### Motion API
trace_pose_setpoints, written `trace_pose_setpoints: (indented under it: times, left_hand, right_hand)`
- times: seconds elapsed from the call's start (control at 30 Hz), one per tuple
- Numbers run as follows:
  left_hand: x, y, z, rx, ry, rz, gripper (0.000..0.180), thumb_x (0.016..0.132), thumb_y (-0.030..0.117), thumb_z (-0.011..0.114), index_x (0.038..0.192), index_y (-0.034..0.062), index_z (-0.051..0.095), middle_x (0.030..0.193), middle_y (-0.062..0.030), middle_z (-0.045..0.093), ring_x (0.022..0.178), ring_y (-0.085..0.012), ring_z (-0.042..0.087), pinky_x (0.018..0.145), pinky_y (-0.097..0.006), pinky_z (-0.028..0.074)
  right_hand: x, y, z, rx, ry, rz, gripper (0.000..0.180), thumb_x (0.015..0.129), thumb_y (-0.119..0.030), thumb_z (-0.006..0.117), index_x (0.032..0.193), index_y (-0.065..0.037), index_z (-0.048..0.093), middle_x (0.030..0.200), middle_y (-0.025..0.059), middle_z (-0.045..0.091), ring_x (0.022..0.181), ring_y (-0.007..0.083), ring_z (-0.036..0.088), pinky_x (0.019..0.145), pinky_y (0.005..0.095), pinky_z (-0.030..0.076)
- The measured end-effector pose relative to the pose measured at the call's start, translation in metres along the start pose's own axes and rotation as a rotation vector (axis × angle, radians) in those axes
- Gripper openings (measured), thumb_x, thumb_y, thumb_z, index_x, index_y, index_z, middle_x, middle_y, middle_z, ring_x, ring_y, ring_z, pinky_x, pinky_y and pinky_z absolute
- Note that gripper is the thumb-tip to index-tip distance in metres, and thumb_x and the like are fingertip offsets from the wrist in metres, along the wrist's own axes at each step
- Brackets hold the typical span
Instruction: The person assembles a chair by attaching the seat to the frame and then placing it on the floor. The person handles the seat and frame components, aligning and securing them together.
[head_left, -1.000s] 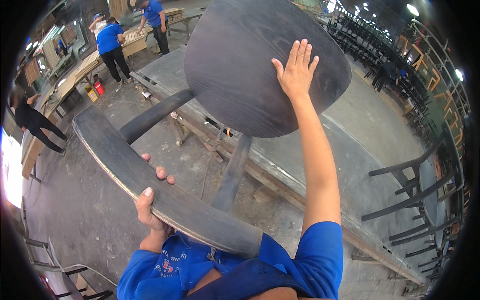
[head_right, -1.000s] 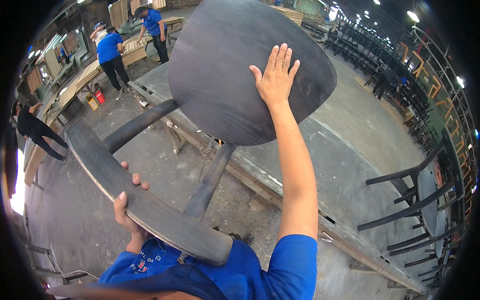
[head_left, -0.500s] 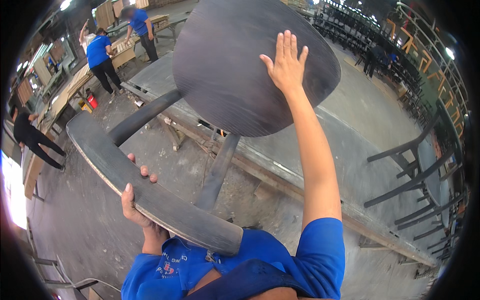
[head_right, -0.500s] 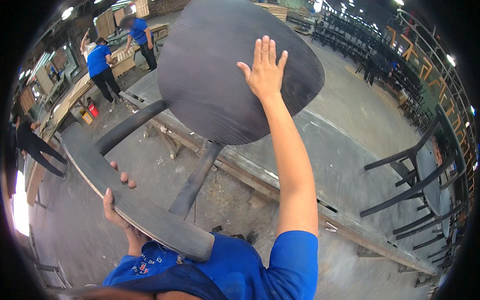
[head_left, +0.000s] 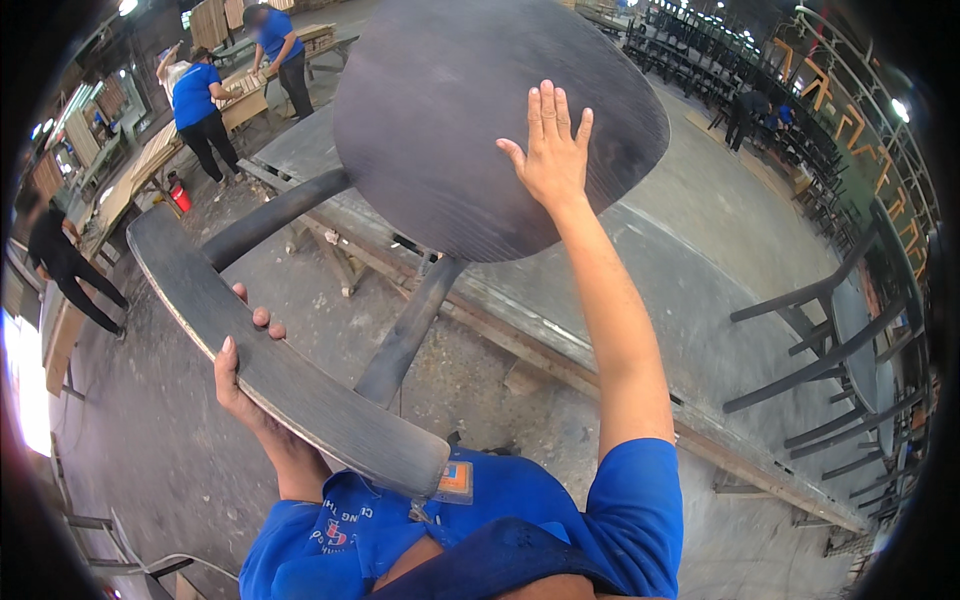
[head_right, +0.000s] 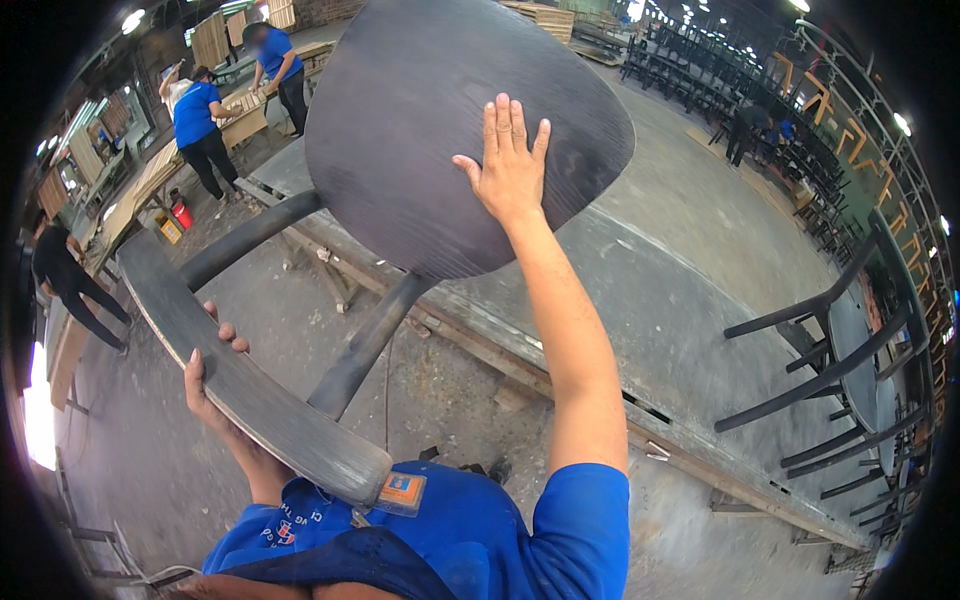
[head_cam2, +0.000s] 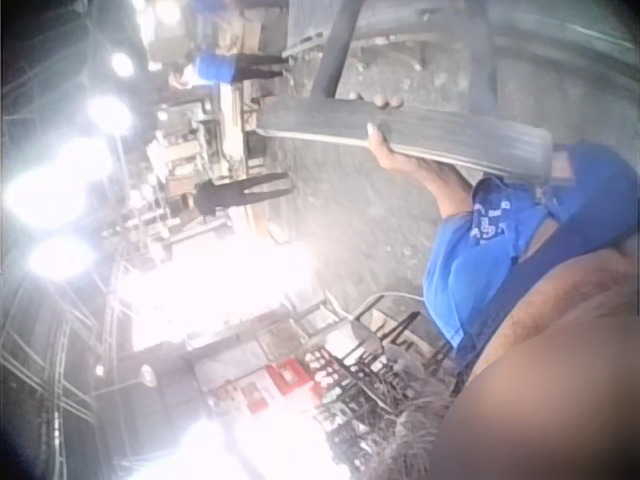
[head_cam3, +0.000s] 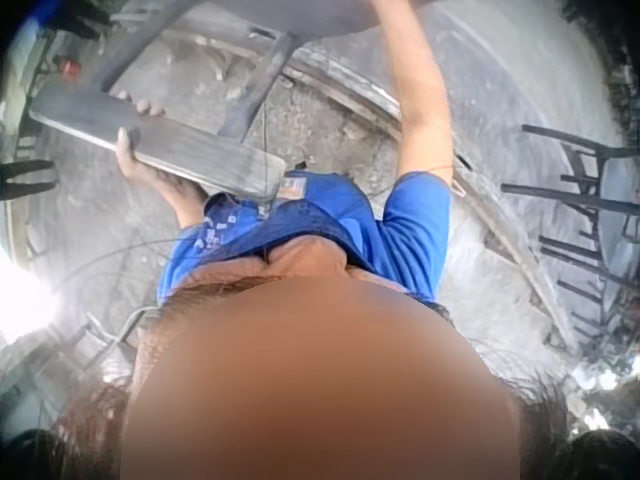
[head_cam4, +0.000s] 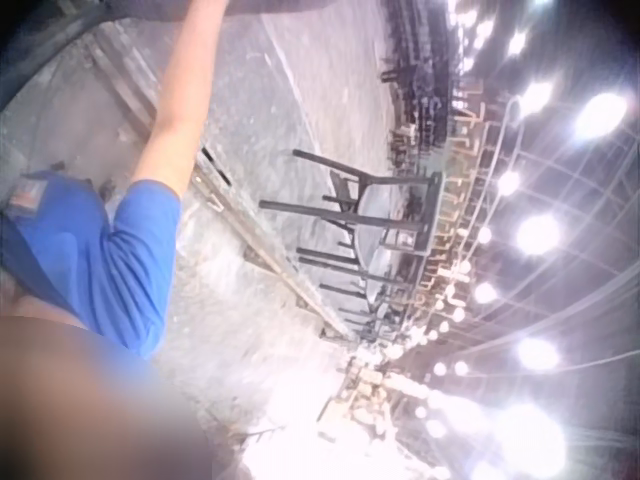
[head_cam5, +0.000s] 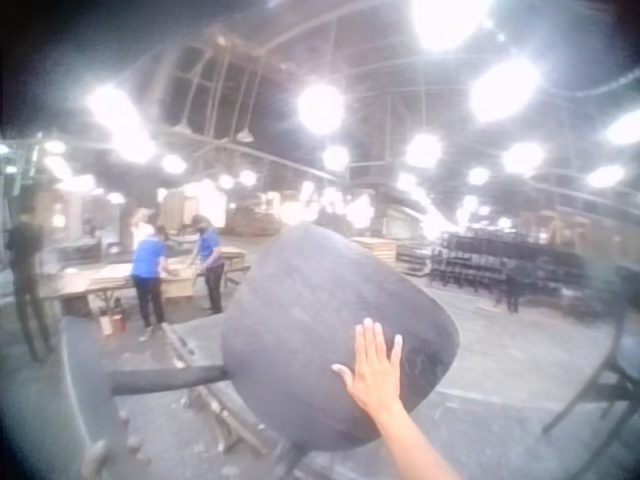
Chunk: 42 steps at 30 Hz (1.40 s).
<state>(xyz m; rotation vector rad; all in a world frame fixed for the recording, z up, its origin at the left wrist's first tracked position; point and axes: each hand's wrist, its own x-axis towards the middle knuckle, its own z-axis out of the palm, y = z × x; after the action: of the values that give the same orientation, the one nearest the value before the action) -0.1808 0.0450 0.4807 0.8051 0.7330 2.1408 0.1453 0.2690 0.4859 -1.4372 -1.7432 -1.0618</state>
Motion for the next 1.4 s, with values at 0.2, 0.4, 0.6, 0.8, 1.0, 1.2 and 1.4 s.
trace_pose_setpoints:
  times: [0.2,0.4,0.6,0.8,1.0,1.2,1.4]
  left_hand:
    - [-0.001,0.001,0.008,0.031,-0.021,0.032,0.07,0.078,0.023,0.052,0.135,-0.009,0.027,0.125,-0.0229,0.041,0.093,-0.0201,0.053,0.068,-0.027,0.054]
    - [0.003,0.0,0.011,0.032,-0.011,0.048,0.071,0.077,0.023,0.052,0.135,-0.0103,0.026,0.124,-0.0251,0.041,0.093,-0.021,0.053,0.065,-0.025,0.054]
    - [0.013,-0.001,0.007,0.069,-0.055,0.077,0.072,0.078,0.024,0.053,0.134,-0.0107,0.025,0.125,-0.0258,0.04,0.093,-0.0209,0.053,0.064,-0.026,0.054]
    - [0.018,0.0,0.01,-0.001,-0.072,0.04,0.072,0.078,0.024,0.054,0.135,-0.0096,0.026,0.124,-0.0249,0.041,0.093,-0.0209,0.053,0.066,-0.026,0.054]
    - [0.02,-0.001,0.005,-0.022,-0.087,0.046,0.07,0.078,0.022,0.052,0.135,-0.009,0.026,0.125,-0.0238,0.041,0.092,-0.0203,0.051,0.067,-0.027,0.052]
    - [0.03,-0.004,-0.008,-0.059,-0.127,0.019,0.069,0.079,0.021,0.051,0.136,-0.0078,0.026,0.128,-0.0237,0.04,0.093,-0.0205,0.049,0.069,-0.029,0.05]
    - [0.029,-0.006,-0.012,-0.049,-0.142,0.032,0.07,0.079,0.021,0.052,0.136,-0.0085,0.025,0.129,-0.0235,0.039,0.093,-0.0203,0.049,0.069,-0.028,0.05]
  right_hand:
    - [0.023,0.007,0.006,-0.081,0.051,0.036,0.083,0.083,-0.057,0.054,0.141,-0.001,0.032,0.15,0.0151,0.025,0.139,0.0295,0.025,0.108,0.0596,0.018]
    - [0.011,-0.003,0.01,-0.013,0.01,0.045,0.085,0.083,-0.054,0.057,0.14,0.003,0.031,0.15,0.0201,0.023,0.139,0.0333,0.022,0.109,0.0586,0.018]
    - [0.007,-0.003,0.011,0.016,0.018,0.007,0.085,0.083,-0.054,0.057,0.14,0.003,0.031,0.15,0.0197,0.023,0.139,0.0329,0.022,0.109,0.0581,0.019]
    - [0.049,0.019,0.016,-0.059,0.063,0.042,0.083,0.085,-0.056,0.053,0.141,0.001,0.032,0.15,0.0182,0.024,0.139,0.0324,0.024,0.108,0.0597,0.018]
    - [0.041,0.002,0.026,0.007,0.117,0.081,0.08,0.088,-0.057,0.047,0.142,0.0,0.03,0.15,0.0175,0.024,0.139,0.0327,0.023,0.107,0.0603,0.019]
    - [0.018,0.009,0.015,-0.032,0.018,-0.005,0.083,0.087,-0.061,0.044,0.145,-0.005,0.024,0.153,0.0122,0.02,0.141,0.0266,0.019,0.111,0.057,0.014]
    - [0.028,0.081,-0.009,-0.14,0.101,0.154,0.076,0.091,-0.06,0.039,0.146,-0.009,0.027,0.153,0.0095,0.023,0.14,0.0265,0.023,0.11,0.0572,0.014]
